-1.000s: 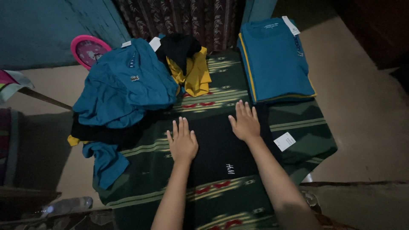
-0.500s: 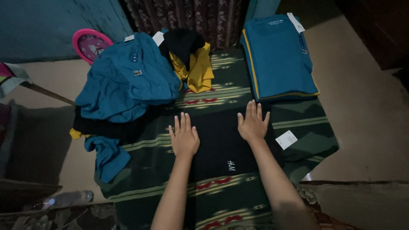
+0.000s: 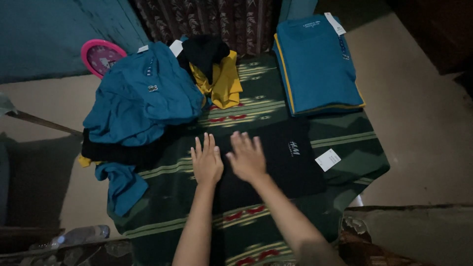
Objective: Folding and stacking various items of clothing on a mat
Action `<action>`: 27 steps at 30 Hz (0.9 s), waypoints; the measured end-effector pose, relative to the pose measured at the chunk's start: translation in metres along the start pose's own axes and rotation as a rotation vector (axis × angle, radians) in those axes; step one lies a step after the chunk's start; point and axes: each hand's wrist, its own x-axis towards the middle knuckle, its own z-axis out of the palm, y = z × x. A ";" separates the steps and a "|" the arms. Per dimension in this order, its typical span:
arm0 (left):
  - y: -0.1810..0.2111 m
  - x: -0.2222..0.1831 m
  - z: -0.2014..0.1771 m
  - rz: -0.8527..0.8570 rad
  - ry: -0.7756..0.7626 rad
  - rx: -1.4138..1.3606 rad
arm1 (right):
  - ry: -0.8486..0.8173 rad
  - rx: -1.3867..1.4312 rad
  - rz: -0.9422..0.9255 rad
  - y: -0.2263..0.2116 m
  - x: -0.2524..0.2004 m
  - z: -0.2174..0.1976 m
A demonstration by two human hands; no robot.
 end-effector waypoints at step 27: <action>0.073 -0.027 0.050 0.036 0.053 0.028 | 0.280 0.027 0.554 0.126 -0.004 0.010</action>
